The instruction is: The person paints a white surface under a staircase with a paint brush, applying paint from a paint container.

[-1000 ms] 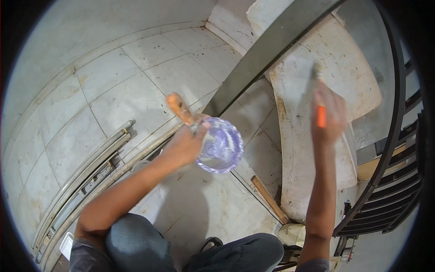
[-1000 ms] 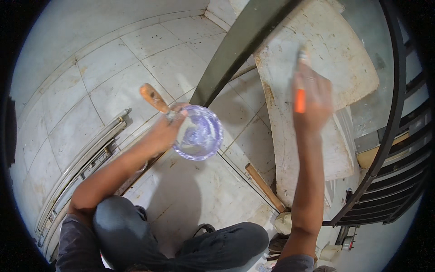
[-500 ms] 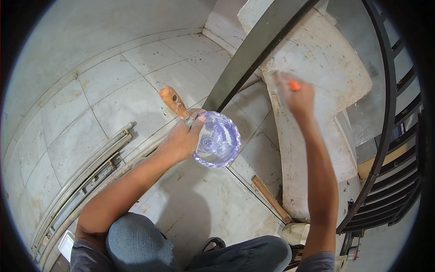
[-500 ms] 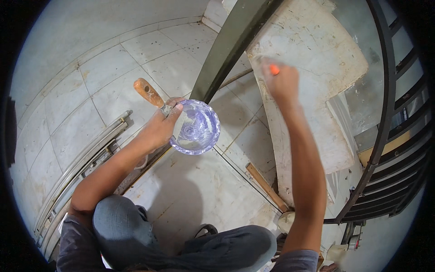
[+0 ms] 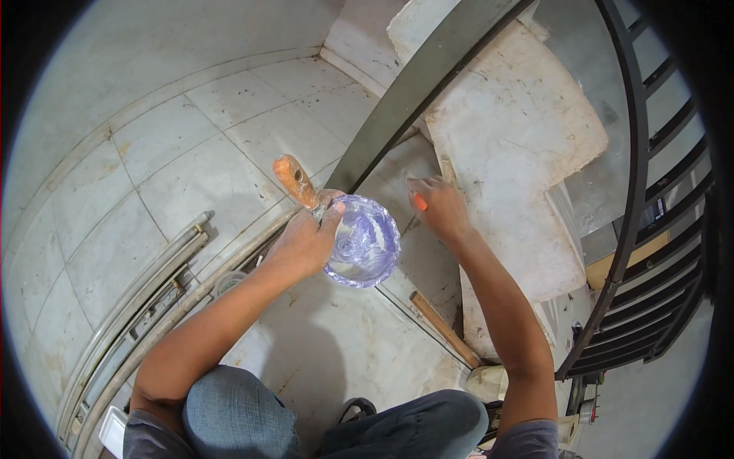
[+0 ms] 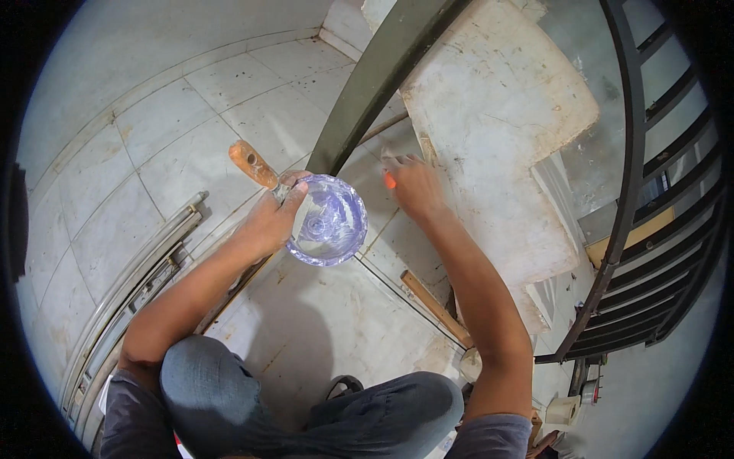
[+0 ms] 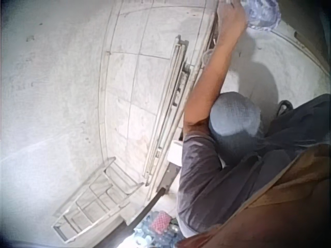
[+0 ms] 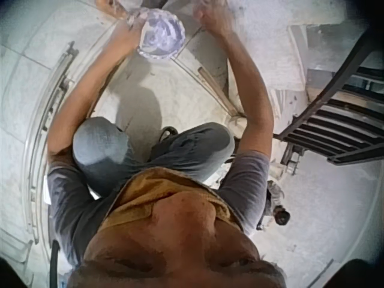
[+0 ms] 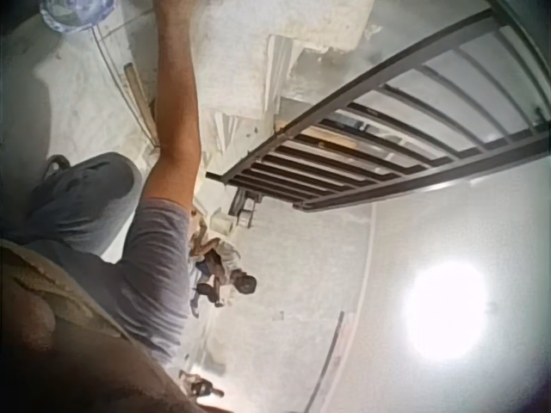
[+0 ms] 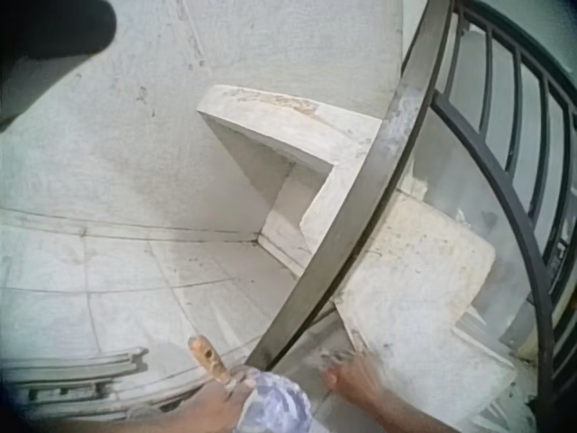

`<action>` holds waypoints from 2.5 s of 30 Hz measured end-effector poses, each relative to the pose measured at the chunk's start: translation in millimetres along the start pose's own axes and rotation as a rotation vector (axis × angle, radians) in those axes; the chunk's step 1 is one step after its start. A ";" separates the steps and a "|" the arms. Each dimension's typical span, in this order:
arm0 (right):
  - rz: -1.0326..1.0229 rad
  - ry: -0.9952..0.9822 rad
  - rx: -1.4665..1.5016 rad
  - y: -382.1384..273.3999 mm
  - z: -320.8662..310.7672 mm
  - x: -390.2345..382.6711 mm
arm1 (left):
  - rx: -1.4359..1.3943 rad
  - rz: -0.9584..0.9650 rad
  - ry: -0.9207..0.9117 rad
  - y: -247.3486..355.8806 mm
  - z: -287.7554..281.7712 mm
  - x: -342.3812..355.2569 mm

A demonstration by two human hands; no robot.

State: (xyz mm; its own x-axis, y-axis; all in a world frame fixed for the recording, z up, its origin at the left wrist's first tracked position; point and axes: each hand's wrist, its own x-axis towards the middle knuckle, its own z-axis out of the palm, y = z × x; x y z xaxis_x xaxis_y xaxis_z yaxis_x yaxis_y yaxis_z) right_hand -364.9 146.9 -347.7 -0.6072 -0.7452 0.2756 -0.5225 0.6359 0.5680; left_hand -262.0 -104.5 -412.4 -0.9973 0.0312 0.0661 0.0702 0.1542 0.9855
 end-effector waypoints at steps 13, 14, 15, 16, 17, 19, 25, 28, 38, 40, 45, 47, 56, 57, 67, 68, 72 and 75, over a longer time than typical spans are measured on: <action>0.392 0.514 -0.212 96.1 -163.3 -0.1 | -0.062 -0.119 -0.017 -9.8 -5.8 8.2; 0.395 0.508 -0.213 96.0 -156.4 -2.2 | -0.060 -0.192 -0.039 -11.3 -5.7 9.9; 0.340 0.445 -0.288 94.5 -147.9 -6.7 | -0.065 -0.179 -0.056 -9.2 -3.2 11.6; 0.285 0.386 -0.344 90.7 -129.8 -9.7 | -0.049 -0.163 -0.049 -7.9 -3.7 11.3; 0.223 0.296 -0.414 84.9 -106.0 -14.3 | -0.037 -0.145 -0.043 -5.1 -3.5 10.2; 0.159 0.136 -0.462 64.7 -61.2 -28.4 | -0.063 -0.115 -0.065 1.6 0.6 6.5; 0.234 0.210 0.242 65.0 -75.7 -39.1 | -0.108 -0.065 -0.087 5.4 -1.9 3.4; 0.518 0.376 0.464 108.5 -124.6 -31.5 | -0.119 -0.042 -0.071 0.5 -3.1 1.3; 0.212 0.329 -0.483 72.1 -57.7 -56.4 | -0.147 -0.144 -0.037 -14.3 7.9 10.1; 0.183 0.128 -0.365 39.8 -45.9 -57.8 | -0.118 -0.067 -0.038 -10.7 6.1 4.9; 0.547 0.329 0.478 53.1 -89.5 -52.8 | -0.051 0.049 -0.015 -11.5 9.1 6.5; 0.520 0.445 0.354 92.6 -113.6 -51.9 | -0.106 0.001 0.008 -12.1 7.0 7.0; 0.412 0.350 -0.502 108.9 -126.4 -68.7 | 0.021 0.006 0.022 -11.2 12.0 9.3; 0.359 0.287 -0.553 98.9 -100.5 -70.5 | 0.018 0.010 0.011 -13.0 15.9 11.0; 0.505 0.477 0.398 117.9 -135.6 -63.1 | 0.141 -0.011 -0.007 -10.2 13.0 7.0; 0.528 0.507 0.286 119.6 -149.9 -58.7 | 0.114 0.004 0.018 -12.1 12.1 6.5; 0.453 0.542 -0.282 121.3 -177.8 -54.8 | 0.129 -0.029 0.033 -8.3 14.3 5.3; 0.442 0.359 -0.510 105.3 -123.7 -59.4 | 0.166 0.012 0.023 -3.5 15.8 7.2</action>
State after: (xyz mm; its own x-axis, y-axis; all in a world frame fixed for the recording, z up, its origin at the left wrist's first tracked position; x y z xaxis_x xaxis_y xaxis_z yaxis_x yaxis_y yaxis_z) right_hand -309.8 233.3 -208.4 -0.4181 -0.5180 0.7462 0.1175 0.7837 0.6099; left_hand -269.1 -89.2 -417.9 -0.9964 0.0120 0.0836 0.0831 0.3150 0.9454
